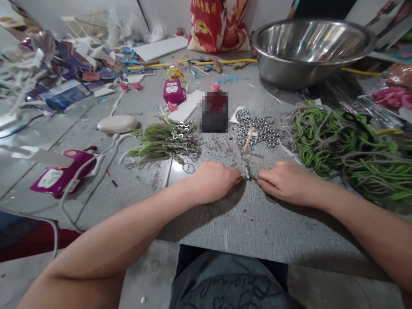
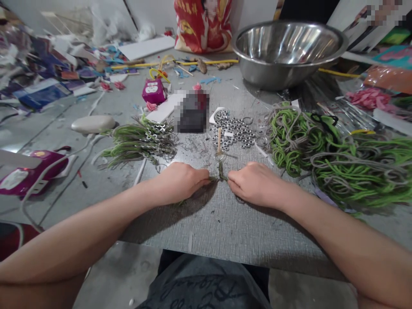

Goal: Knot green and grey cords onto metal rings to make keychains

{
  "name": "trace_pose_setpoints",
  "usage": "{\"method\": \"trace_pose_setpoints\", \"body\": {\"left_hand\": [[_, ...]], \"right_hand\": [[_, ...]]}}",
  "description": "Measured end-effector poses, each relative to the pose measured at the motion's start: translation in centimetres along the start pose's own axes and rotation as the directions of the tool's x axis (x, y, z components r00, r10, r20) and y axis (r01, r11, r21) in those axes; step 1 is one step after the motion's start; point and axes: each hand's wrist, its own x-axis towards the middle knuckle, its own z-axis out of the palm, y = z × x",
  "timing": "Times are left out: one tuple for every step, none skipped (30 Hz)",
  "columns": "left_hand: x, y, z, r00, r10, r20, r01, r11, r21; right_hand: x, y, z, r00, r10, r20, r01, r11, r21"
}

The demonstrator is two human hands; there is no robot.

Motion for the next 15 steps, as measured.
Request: {"method": "trace_pose_setpoints", "body": {"left_hand": [[-0.02, -0.02, 0.03, 1.000, 0.002, 0.001, -0.002, 1.000, -0.001], [-0.04, -0.01, 0.05, 1.000, -0.004, -0.009, 0.004, 1.000, -0.001], [-0.07, 0.02, 0.07, 1.000, -0.007, -0.009, 0.007, 1.000, -0.014], [-0.10, 0.08, 0.09, 0.999, -0.018, -0.027, 0.017, 0.999, -0.028], [-0.14, 0.16, 0.10, 0.999, -0.022, -0.043, 0.020, 0.999, -0.047], [-0.17, 0.26, 0.12, 0.998, -0.023, -0.059, 0.019, 0.998, -0.065], [-0.20, 0.38, 0.14, 0.997, -0.022, -0.077, 0.016, 0.997, -0.081], [-0.22, 0.51, 0.16, 0.996, -0.020, -0.090, 0.012, 0.996, -0.091], [-0.22, 0.63, 0.19, 0.995, -0.018, -0.097, 0.009, 0.996, -0.094], [-0.22, 0.74, 0.21, 0.995, -0.019, -0.101, 0.009, 0.996, -0.092], [-0.20, 0.82, 0.23, 0.995, -0.022, -0.102, 0.013, 0.996, -0.088], [-0.18, 0.87, 0.25, 0.995, -0.025, -0.102, 0.017, 0.997, -0.081], [-0.17, 0.89, 0.27, 0.995, -0.026, -0.100, 0.019, 0.997, -0.074], [-0.15, 0.87, 0.28, 0.995, -0.022, -0.097, 0.016, 0.998, -0.067], [-0.14, 0.81, 0.29, 0.996, -0.010, -0.093, 0.004, 0.998, -0.061]], "right_hand": [[-0.01, 0.01, -0.02, 1.000, 0.003, 0.005, -0.003, 1.000, -0.002], [-0.03, 0.01, -0.06, 1.000, 0.008, 0.010, -0.008, 1.000, -0.001], [-0.06, -0.01, -0.09, 1.000, 0.020, 0.011, -0.020, 1.000, 0.006], [-0.10, -0.05, -0.12, 0.999, 0.037, 0.010, -0.037, 0.999, 0.020], [-0.13, -0.10, -0.15, 0.998, 0.055, 0.005, -0.055, 0.998, 0.042], [-0.16, -0.17, -0.16, 0.998, 0.070, -0.007, -0.070, 0.995, 0.073], [-0.17, -0.25, -0.15, 0.996, 0.084, -0.019, -0.082, 0.991, 0.107], [-0.16, -0.33, -0.12, 0.995, 0.098, -0.031, -0.093, 0.987, 0.134], [-0.12, -0.42, -0.08, 0.993, 0.113, -0.042, -0.106, 0.983, 0.151], [-0.06, -0.51, -0.03, 0.991, 0.128, -0.049, -0.119, 0.981, 0.157], [0.00, -0.58, 0.03, 0.989, 0.141, -0.051, -0.132, 0.980, 0.152], [0.07, -0.65, 0.07, 0.988, 0.148, -0.048, -0.140, 0.980, 0.142], [0.12, -0.70, 0.09, 0.988, 0.146, -0.041, -0.140, 0.981, 0.134], [0.14, -0.74, 0.08, 0.990, 0.136, -0.030, -0.132, 0.983, 0.128], [0.15, -0.77, 0.04, 0.993, 0.122, -0.013, -0.119, 0.985, 0.125]]}}
